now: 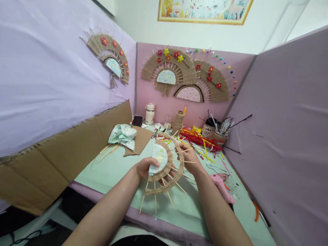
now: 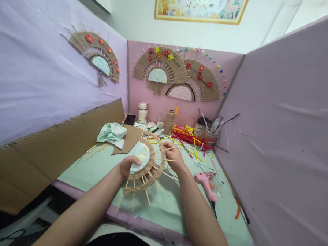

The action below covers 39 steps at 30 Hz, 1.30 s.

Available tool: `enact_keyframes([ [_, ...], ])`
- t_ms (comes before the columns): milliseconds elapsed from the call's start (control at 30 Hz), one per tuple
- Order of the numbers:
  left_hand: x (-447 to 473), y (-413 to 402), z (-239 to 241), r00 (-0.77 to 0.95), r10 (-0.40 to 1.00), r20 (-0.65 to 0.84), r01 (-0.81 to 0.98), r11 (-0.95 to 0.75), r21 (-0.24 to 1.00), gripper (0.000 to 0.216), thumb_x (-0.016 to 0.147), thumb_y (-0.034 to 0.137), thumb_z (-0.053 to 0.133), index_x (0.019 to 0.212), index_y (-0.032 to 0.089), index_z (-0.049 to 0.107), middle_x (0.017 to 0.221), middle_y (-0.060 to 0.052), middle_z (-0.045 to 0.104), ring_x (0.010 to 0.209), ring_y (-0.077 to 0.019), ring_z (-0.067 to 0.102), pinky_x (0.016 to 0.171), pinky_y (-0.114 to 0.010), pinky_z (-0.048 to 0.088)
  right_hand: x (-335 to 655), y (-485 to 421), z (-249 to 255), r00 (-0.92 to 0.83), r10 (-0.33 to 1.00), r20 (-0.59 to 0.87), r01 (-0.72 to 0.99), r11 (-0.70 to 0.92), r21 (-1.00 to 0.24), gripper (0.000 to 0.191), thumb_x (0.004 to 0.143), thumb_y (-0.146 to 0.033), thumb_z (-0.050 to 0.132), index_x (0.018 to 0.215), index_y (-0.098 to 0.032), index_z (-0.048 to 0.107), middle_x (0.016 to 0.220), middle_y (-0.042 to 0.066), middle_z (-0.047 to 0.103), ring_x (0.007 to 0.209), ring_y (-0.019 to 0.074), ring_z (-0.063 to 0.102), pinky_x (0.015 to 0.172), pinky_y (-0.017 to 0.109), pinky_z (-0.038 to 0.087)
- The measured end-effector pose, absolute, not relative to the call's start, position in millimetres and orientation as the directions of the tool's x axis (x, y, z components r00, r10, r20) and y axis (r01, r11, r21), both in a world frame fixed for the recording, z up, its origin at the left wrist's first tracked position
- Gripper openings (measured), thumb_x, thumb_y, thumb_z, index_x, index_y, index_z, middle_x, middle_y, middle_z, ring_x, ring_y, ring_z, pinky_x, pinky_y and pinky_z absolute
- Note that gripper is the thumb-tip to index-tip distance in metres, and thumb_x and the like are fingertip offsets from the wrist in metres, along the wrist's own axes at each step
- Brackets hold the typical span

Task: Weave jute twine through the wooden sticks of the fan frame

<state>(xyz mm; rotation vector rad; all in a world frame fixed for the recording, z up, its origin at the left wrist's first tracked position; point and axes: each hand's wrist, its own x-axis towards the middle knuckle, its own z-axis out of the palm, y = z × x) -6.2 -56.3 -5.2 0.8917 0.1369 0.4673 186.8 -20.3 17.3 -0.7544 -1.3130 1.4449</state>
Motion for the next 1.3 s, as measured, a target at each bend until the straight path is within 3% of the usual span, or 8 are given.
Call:
enact_keyframes([
  [167,2,-57,-4,0.759,0.649,0.046,-0.402,0.413,0.817,0.045,0.071,0.028,0.061,0.11,0.005,0.058,0.099,-0.021,0.066,0.086,-0.0283,0.065,0.07,-0.037,0.051,186,-18,12,-0.31,0.935,0.174,-0.157,0.13,-0.979,0.021,0.064,-0.034,0.069,0.072,-0.019,0.057,0.05,-0.008,0.042,0.04,0.0049,0.028,0.04,0.02,0.021],
  [300,13,-52,-3,0.392,0.917,-0.078,-0.466,0.271,0.842,0.028,0.07,0.017,0.065,0.097,0.006,0.062,0.086,-0.015,0.069,0.069,-0.019,0.066,0.067,-0.029,0.051,188,-13,10,-0.274,0.941,0.2,-0.096,0.18,-0.979,0.021,0.064,-0.034,0.069,0.069,-0.018,0.057,0.054,-0.005,0.048,0.045,0.0068,0.036,0.044,0.021,0.026],
  [433,18,-46,4,0.171,0.969,-0.177,-0.573,0.244,0.783,0.018,0.076,0.019,0.06,0.091,0.008,0.062,0.077,-0.01,0.07,0.064,-0.0165,0.066,0.066,-0.027,0.051,188,-12,9,-0.235,0.947,0.219,-0.011,0.223,-0.975,0.021,0.065,-0.037,0.067,0.069,-0.017,0.059,0.059,-0.001,0.053,0.051,0.01,0.042,0.048,0.023,0.03],
  [600,14,-45,9,0.303,0.924,-0.233,-0.656,0.38,0.652,0.026,0.084,0.028,0.048,0.089,0.007,0.062,0.071,-0.012,0.069,0.063,-0.0188,0.066,0.068,-0.03,0.052,190,-11,7,-0.281,0.942,0.183,0.055,0.206,-0.977,0.02,0.066,-0.036,0.066,0.07,-0.018,0.059,0.055,-0.004,0.049,0.047,0.0084,0.035,0.046,0.022,0.027],
  [800,13,-50,9,0.381,0.862,-0.334,-0.542,0.501,0.675,0.02,0.082,0.021,0.047,0.079,0.006,0.061,0.065,-0.011,0.068,0.054,-0.0178,0.064,0.059,-0.027,0.05,206,-4,9,-0.336,0.926,0.17,-0.007,0.178,-0.984,0.025,0.068,-0.04,0.066,0.077,-0.018,0.058,0.06,-0.004,0.051,0.048,0.0069,0.036,0.046,0.021,0.026],
  [1067,13,-52,10,0.43,0.835,-0.344,-0.5,0.537,0.679,0.021,0.084,0.019,0.044,0.074,0.01,0.059,0.061,-0.008,0.067,0.052,-0.0163,0.063,0.055,-0.025,0.048,212,-7,23,-0.207,0.955,0.213,-0.255,0.157,-0.954,0.029,0.065,-0.039,0.071,0.076,-0.019,0.053,0.053,-0.008,0.039,0.042,0.0037,0.024,0.041,0.019,0.017],
  [1300,12,-53,8,0.442,0.815,-0.374,-0.393,0.551,0.736,0.016,0.081,0.019,0.049,0.072,0.01,0.059,0.059,-0.007,0.067,0.049,-0.0148,0.061,0.053,-0.023,0.046,215,-3,22,-0.042,0.94,0.34,-0.222,0.323,-0.92,0.028,0.067,-0.04,0.069,0.082,-0.02,0.055,0.06,-0.005,0.045,0.048,0.0059,0.036,0.043,0.019,0.028],
])
